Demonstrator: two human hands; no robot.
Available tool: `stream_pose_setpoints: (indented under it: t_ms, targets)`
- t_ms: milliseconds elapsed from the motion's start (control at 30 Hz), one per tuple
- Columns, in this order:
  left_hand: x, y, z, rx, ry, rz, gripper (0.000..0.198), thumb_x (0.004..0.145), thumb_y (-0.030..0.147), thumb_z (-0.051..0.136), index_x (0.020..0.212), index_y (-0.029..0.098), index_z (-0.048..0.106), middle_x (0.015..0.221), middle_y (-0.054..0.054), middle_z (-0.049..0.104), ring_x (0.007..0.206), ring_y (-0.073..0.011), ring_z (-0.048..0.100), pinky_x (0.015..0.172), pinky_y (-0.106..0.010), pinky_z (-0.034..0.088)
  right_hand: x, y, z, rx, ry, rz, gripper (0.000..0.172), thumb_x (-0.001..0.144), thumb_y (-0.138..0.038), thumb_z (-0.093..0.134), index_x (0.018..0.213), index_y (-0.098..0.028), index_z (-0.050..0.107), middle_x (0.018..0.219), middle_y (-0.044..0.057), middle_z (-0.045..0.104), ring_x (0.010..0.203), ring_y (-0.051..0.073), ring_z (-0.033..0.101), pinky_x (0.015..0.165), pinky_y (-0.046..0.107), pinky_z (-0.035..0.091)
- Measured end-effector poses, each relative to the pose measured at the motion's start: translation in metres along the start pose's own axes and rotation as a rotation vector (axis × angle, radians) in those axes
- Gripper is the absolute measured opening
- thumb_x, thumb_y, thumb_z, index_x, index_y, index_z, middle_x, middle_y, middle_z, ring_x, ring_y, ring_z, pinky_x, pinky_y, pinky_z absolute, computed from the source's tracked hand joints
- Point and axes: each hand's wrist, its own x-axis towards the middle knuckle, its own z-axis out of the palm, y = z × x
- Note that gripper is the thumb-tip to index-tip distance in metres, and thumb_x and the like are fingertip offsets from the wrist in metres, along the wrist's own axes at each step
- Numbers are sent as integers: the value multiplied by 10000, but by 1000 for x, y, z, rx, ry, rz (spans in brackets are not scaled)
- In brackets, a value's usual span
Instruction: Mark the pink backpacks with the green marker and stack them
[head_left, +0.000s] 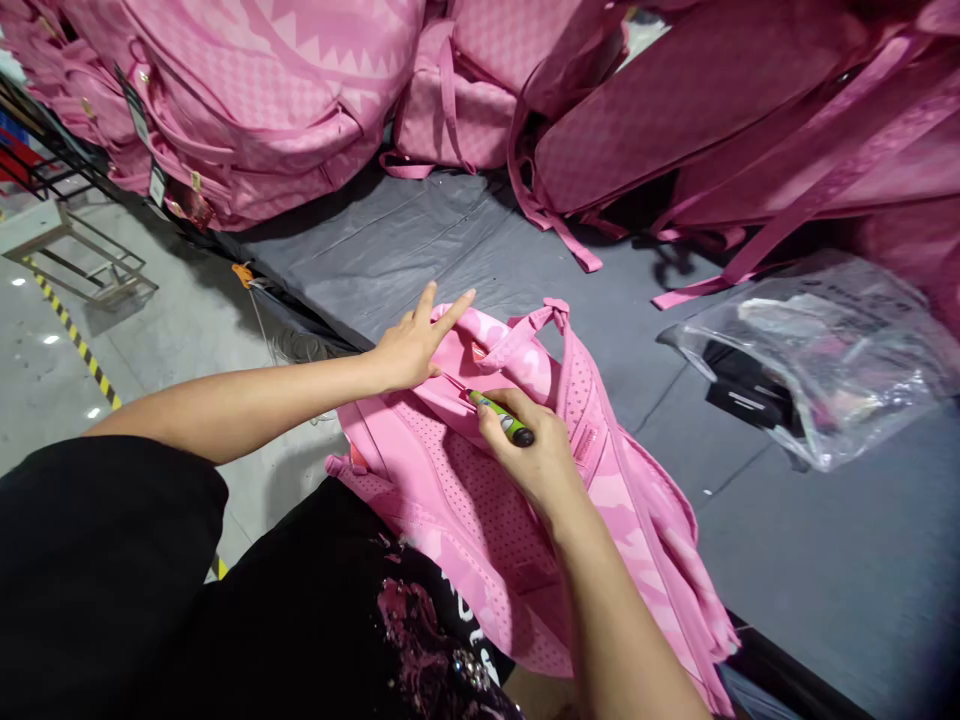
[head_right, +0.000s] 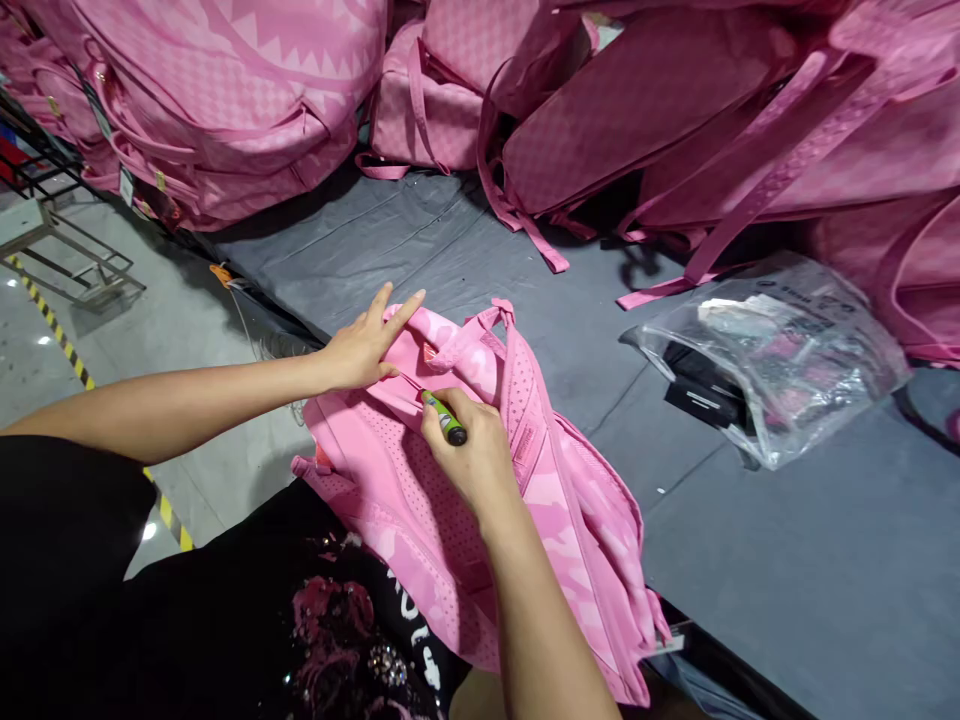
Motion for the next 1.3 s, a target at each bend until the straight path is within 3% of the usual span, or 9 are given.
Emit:
stream_pose_setpoints:
  t_ms: [67,167,400,533,733,1000,1300]
  targets:
    - [2,1,-6,-8,-115,-60,1154,827,140,716,1588,338,-129,1649,-270,-1,1230,-354,611,926,-419,549,-1,0,-2,21,2,-5,203,904,-339,568,962,-193,697,841,24,743,699,177,673,690,283,485]
    - [10,-1,-10,16,-199,-45,1166,831,104,681,1569,366,-183,1639,-251,58,1136,-305,672,877,-359,549,-1,-1,-4,35,6,12,215,895,-339,582,970,-184,711,835,24,749,679,173,671,698,285,494]
    - [21,-4,-6,38,-225,-5,1155,830,77,650,1569,338,-198,1616,-254,120,1087,-289,684,816,-339,548,17,-11,13,58,-54,101,314,873,-352,590,1082,-177,747,964,63,784,816,215,730,753,306,532]
    - [21,-3,-10,37,-259,7,1123,843,61,613,1570,330,-200,1598,-258,157,1052,-253,685,804,-322,537,21,-10,23,-110,-61,142,352,883,-353,575,1138,-181,746,981,96,787,862,268,744,802,367,543]
    - [23,-6,-9,27,-220,25,1085,850,81,598,1578,354,-158,1505,-195,319,938,-220,690,721,-296,523,16,-2,19,-170,-46,126,387,911,-386,541,1157,-161,738,950,106,782,811,259,738,758,358,543]
    - [32,-15,-11,7,-324,78,1105,847,61,561,1551,344,-242,1531,-216,262,812,-142,660,654,-248,484,19,-6,16,-166,-59,153,364,911,-366,564,1159,-163,737,958,102,782,820,252,738,771,355,549]
    - [36,-21,-10,16,-322,122,1089,866,106,569,1543,355,-246,1485,-180,327,848,-145,647,718,-251,477,21,-9,18,-174,-39,122,296,920,-300,583,1142,-179,736,951,87,787,825,242,745,800,349,552]
